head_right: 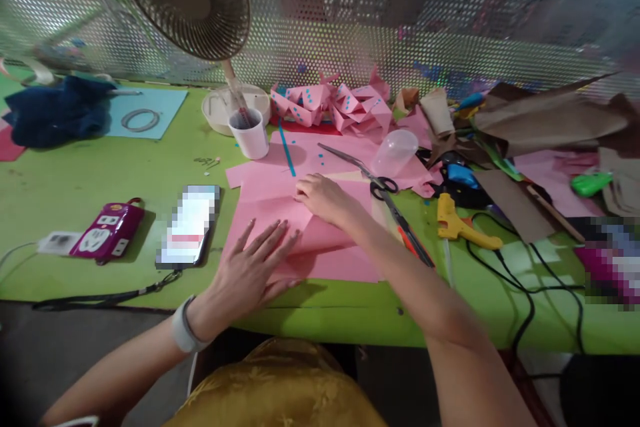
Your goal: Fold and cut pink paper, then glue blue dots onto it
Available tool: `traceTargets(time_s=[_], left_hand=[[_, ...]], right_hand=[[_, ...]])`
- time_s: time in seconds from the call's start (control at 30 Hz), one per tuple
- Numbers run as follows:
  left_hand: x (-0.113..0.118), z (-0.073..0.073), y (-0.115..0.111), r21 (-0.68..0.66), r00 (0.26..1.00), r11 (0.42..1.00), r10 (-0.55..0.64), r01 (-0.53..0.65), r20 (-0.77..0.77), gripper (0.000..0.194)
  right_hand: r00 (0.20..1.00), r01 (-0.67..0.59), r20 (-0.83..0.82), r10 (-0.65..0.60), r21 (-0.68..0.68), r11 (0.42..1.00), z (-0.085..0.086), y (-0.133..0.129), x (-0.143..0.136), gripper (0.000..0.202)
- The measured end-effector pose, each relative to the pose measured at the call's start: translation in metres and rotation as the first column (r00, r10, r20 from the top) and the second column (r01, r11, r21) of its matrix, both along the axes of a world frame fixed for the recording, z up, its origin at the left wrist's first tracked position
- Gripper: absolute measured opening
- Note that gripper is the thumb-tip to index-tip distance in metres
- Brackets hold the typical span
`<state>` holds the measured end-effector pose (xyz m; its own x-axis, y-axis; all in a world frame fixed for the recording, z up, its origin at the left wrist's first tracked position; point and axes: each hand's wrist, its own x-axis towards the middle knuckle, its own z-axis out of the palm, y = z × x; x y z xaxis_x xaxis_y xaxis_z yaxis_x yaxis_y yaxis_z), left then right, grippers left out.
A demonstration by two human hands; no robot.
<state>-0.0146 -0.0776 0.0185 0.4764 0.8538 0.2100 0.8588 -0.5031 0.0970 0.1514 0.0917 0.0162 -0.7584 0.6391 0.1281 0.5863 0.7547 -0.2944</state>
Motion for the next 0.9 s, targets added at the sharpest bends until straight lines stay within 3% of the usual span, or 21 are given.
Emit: traceTargets(time_s=[0.17,0.33,0.47,0.6,0.9], left_hand=[[-0.003,-0.025,-0.003,-0.038,0.995,0.996,0.083,-0.085,-0.059,0.076],[-0.004,-0.029,0.0,-0.066,0.996,0.994,0.091,-0.091,0.005,0.081],[-0.003,-0.029,0.003,-0.084,0.993,0.991,0.108,-0.104,0.042,0.083],[-0.004,-0.027,0.005,-0.099,0.993,0.988,0.121,-0.12,0.003,0.071],[0.004,-0.018,0.013,-0.032,0.998,0.997,0.063,-0.064,-0.032,0.06]], right_hand=[[0.975,0.114,-0.199,-0.104,0.04,0.993,-0.006,-0.011,0.011,0.026],[0.93,0.231,-0.293,-0.221,-0.001,0.973,-0.006,-0.046,0.043,0.049],[0.987,0.141,-0.078,-0.138,0.029,0.99,-0.014,-0.075,0.055,0.066],[0.983,0.101,0.152,-0.105,0.037,0.994,-0.022,-0.087,0.054,0.069],[0.983,0.078,0.159,-0.09,0.081,0.994,-0.02,-0.087,0.056,0.072]])
